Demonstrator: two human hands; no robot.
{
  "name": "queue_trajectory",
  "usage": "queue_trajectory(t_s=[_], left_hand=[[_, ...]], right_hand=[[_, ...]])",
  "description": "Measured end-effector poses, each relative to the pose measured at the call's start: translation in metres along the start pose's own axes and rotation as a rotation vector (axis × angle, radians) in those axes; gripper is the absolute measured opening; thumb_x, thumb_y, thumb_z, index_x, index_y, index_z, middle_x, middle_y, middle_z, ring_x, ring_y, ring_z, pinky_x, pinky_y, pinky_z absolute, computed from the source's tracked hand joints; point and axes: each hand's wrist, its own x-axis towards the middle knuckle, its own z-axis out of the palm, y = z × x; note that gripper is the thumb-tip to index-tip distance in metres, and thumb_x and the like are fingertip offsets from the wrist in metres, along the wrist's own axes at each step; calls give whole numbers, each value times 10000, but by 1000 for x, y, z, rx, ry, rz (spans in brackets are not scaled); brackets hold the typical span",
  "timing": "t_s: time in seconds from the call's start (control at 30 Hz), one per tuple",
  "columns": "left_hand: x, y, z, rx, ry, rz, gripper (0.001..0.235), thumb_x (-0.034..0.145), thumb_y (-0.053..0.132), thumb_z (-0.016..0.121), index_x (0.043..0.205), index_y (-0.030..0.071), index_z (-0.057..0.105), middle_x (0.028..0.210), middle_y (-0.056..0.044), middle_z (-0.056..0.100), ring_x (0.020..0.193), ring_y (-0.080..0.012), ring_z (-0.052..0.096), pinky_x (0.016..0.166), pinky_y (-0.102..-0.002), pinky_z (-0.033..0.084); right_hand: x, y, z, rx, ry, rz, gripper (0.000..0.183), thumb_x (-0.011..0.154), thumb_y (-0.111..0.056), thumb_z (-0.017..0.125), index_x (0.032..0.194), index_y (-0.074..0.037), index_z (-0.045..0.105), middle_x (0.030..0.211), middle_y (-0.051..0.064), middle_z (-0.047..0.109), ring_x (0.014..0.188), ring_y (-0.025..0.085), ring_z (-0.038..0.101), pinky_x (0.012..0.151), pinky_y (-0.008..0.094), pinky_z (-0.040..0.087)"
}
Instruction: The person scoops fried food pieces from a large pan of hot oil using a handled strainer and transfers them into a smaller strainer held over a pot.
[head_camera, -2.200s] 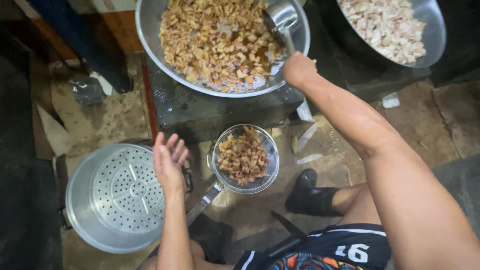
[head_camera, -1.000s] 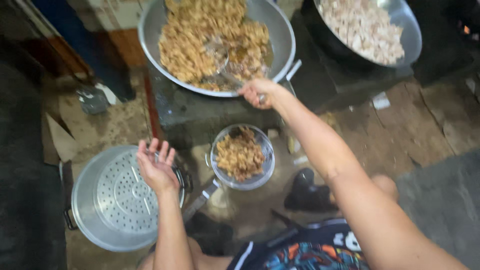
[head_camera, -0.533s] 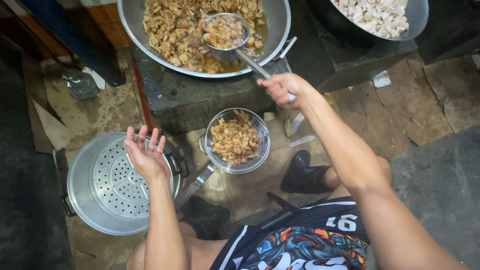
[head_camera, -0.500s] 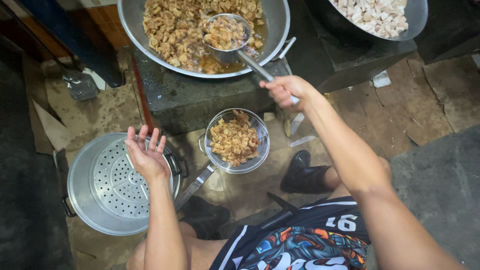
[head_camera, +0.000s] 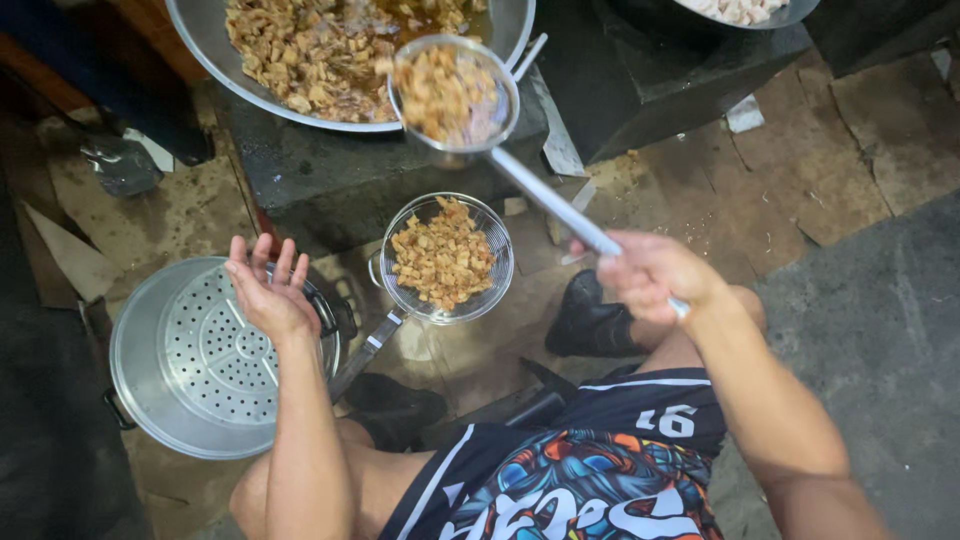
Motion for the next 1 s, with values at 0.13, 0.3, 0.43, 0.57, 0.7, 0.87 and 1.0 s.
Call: queue_trajectory(t_s=[0.13, 0.3, 0.43, 0.57, 0.7, 0.87, 1.0], left_hand=[[-3, -1, -1, 31, 17, -10, 713, 1046, 600, 476, 1569, 125, 374, 1428, -144, 569, 1274, -405, 645, 1011, -537, 571], [-6, -1, -1, 49, 6, -17, 714, 1050, 605, 468, 1570, 125, 377, 1435, -150, 569, 1282, -405, 643, 1031, -538, 558], [-7, 1, -3, 70, 11, -19, 708, 1049, 607, 459, 1563, 126, 380, 1436, -147, 566, 1280, -405, 641, 1026, -537, 549], [-8, 1, -1, 78, 13, -25, 699, 1051, 598, 455, 1563, 127, 376, 1429, -144, 567, 1283, -405, 643, 1022, -533, 552], [-9, 3, 0, 85, 0, -20, 691, 1061, 593, 447, 1567, 128, 373, 1430, -142, 565, 1290, -398, 641, 1027, -529, 553], [-11, 3, 0, 83, 2, -31, 692, 1062, 599, 440, 1570, 135, 368, 1434, -135, 568, 1285, -381, 645, 1030, -518, 556], [-11, 3, -2, 83, 13, -36, 698, 1055, 605, 448, 1570, 139, 371, 1424, -128, 571, 1266, -374, 650, 1017, -516, 554]], right_hand=[[-9, 40, -27, 16, -6, 48, 394, 974, -30, 526, 1368, -32, 523, 653, -30, 411, 384, 17, 344, 276, 202, 266], [11, 93, -57, -112, 145, 123, 376, 933, -72, 609, 1305, -78, 548, 647, -45, 399, 372, 9, 353, 272, 202, 274], [30, 127, -78, -254, 312, 198, 379, 906, -95, 623, 1278, -116, 554, 644, -30, 402, 373, 41, 370, 279, 246, 310], [42, 147, -96, -359, 373, 219, 362, 907, -86, 623, 1260, -113, 548, 658, -25, 438, 386, 42, 380, 297, 242, 330], [52, 157, -104, -459, 418, 216, 346, 901, -75, 618, 1238, -96, 544, 614, -22, 427, 372, 62, 384, 291, 260, 339], [60, 165, -107, -637, 437, 147, 366, 889, -42, 621, 1243, -60, 526, 539, -2, 422, 350, 111, 394, 298, 305, 350], [62, 167, -104, -804, 478, 83, 381, 894, -64, 633, 1263, -50, 543, 547, 46, 473, 354, 142, 436, 321, 338, 365]])
